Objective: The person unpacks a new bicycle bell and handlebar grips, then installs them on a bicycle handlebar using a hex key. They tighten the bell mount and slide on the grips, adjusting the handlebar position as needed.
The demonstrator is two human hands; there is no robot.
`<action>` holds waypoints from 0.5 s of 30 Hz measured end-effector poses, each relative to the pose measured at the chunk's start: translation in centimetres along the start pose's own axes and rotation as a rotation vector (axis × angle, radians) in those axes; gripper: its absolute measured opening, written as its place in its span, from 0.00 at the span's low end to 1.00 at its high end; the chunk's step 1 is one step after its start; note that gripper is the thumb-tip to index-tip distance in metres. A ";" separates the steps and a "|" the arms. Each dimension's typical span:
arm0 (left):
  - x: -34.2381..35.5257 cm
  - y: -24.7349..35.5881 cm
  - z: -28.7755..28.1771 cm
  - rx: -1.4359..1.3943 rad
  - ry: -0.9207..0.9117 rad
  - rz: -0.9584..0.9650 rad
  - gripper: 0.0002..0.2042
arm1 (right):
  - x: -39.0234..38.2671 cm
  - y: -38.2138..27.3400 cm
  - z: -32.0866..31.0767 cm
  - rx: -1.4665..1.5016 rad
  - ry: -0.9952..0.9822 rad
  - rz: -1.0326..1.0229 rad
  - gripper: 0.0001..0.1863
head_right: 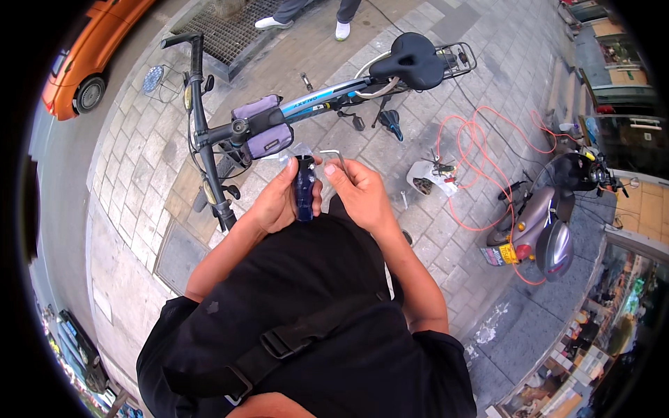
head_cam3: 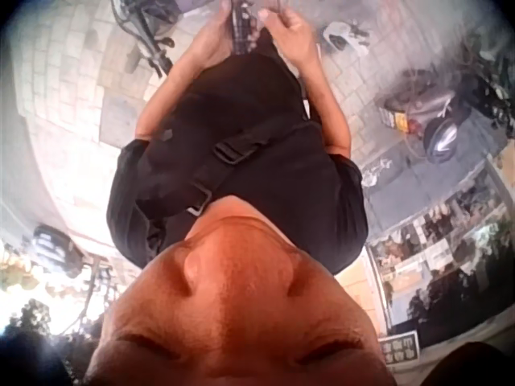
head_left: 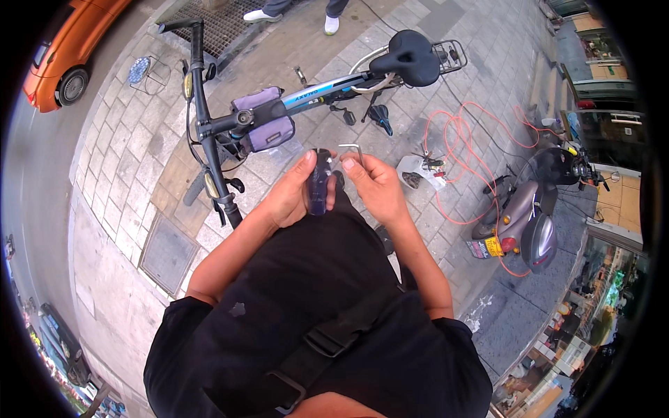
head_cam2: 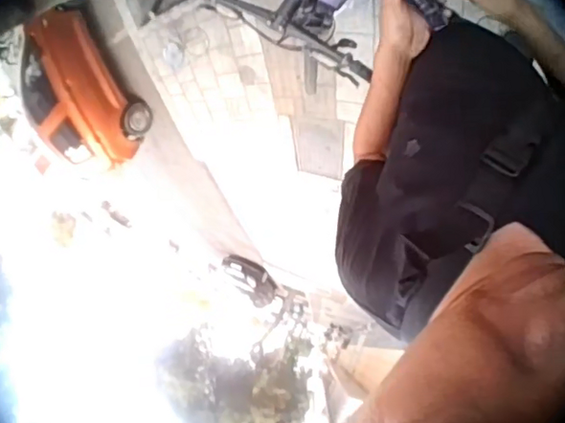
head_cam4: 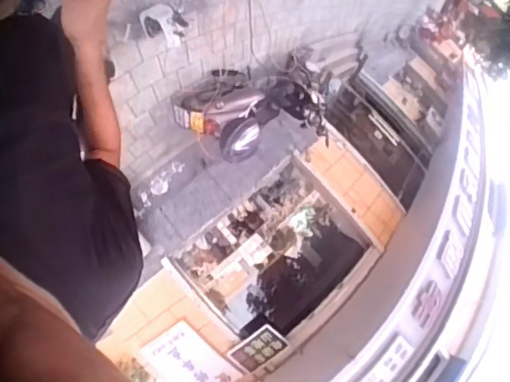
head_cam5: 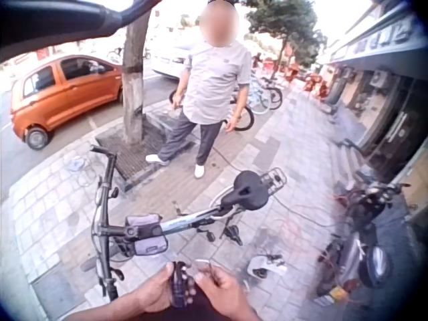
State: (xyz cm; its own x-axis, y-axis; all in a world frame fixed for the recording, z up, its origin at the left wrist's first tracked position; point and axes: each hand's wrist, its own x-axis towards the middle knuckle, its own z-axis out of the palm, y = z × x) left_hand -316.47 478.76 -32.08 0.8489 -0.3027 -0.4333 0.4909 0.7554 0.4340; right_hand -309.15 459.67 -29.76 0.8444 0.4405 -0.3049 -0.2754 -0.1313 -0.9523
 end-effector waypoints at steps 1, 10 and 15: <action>0.2 0.2 0.0 -0.068 0.016 0.019 0.28 | -0.2 0.1 0.3 -0.005 0.030 0.005 0.18; 2.6 2.0 1.4 -0.419 0.015 0.244 0.28 | -2.9 -0.5 1.9 -0.229 0.007 0.089 0.17; 2.0 1.4 2.1 -0.412 -0.114 0.280 0.28 | -3.0 1.0 2.8 0.198 -0.023 0.016 0.16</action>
State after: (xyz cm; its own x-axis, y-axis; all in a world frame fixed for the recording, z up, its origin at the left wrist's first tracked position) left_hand -313.64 478.01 -30.72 0.9640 -0.1003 -0.2462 0.1432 0.9761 0.1632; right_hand -313.29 460.70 -29.74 0.8289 0.4607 -0.3172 -0.3755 0.0380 -0.9261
